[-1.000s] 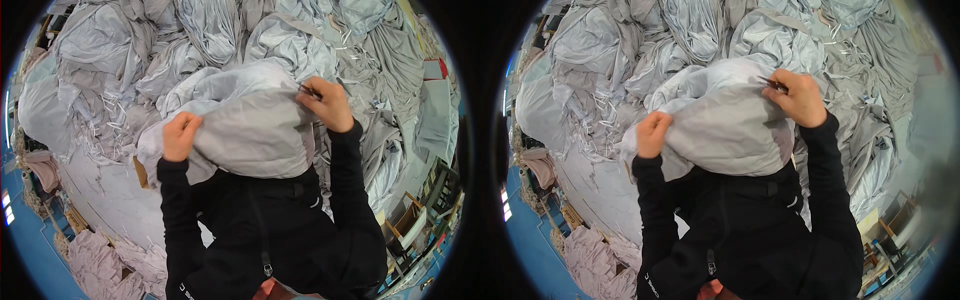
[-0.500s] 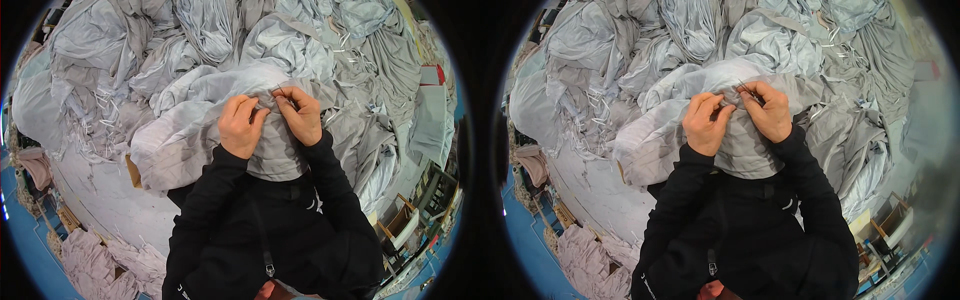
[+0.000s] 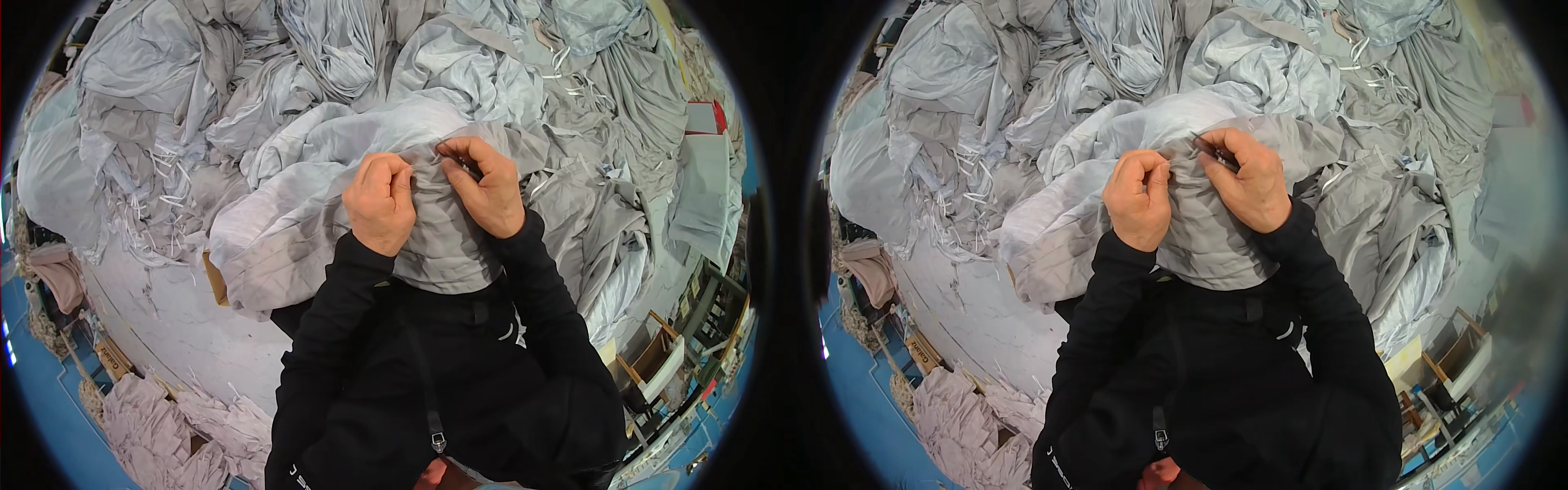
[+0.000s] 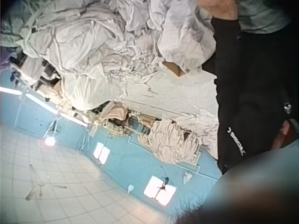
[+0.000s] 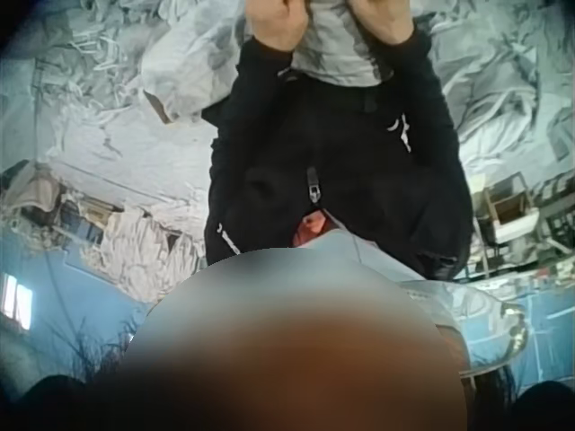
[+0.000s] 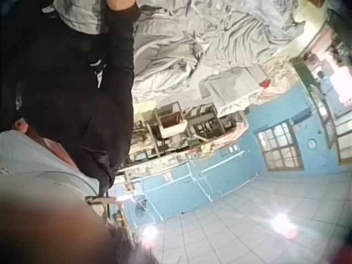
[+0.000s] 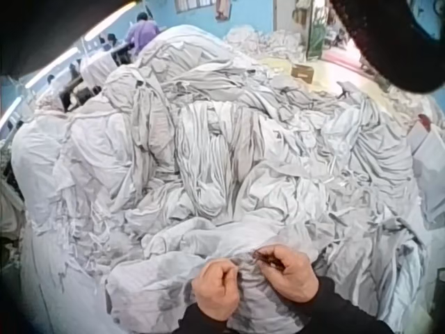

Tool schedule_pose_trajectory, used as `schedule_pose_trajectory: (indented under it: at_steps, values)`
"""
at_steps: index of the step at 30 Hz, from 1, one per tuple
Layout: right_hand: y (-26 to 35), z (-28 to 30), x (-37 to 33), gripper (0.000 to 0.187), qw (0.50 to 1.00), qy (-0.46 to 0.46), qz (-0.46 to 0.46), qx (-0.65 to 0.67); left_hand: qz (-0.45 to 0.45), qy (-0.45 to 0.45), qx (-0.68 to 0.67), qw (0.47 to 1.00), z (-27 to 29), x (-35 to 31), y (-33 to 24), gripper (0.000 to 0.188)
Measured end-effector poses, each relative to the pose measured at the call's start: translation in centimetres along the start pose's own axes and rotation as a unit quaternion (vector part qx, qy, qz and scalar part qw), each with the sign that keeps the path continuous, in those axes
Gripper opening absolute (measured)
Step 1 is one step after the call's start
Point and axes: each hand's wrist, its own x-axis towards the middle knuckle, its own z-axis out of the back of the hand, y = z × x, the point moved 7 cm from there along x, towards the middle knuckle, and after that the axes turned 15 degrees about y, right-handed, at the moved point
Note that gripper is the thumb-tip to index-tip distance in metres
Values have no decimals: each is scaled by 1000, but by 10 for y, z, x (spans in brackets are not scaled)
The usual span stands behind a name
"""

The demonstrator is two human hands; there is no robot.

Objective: Trimming loose threads from white pillow covers using a small cutting tool.

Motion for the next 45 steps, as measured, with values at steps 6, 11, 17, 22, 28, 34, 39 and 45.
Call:
schedule_pose_trajectory:
  at_steps: [6, 11, 17, 22, 28, 34, 39, 45]
  values:
    - [29, 0, -5, 29, 992, 31, 35, -114, 60, -14, -135, 989, -4, -11, 18, 10]
    - [27, 1, -8, 30, 993, 17, 36, -115, 104, -21, -314, 943, -2, -17, 22, 7]
    - [35, -2, -12, 32, 991, 12, 57, -118, 130, -34, -400, 907, 13, -21, 27, 6]
    - [39, -7, -12, 34, 985, 12, 88, -146, 137, -26, -440, 887, 14, -21, 24, 6]
    - [53, -13, -8, 36, 974, 15, 117, -192, 113, -22, -399, 910, 14, -20, 22, 4]
    - [65, -19, -7, 35, 952, -7, 133, -277, 93, -30, -352, 931, 15, -22, 18, 4]
    - [70, -20, -6, 34, 946, -9, 142, -290, 80, -26, -335, 938, 14, -22, 15, 5]
    - [68, -21, -5, 33, 943, -17, 151, -295, 77, -20, -337, 938, 13, -23, 12, 4]
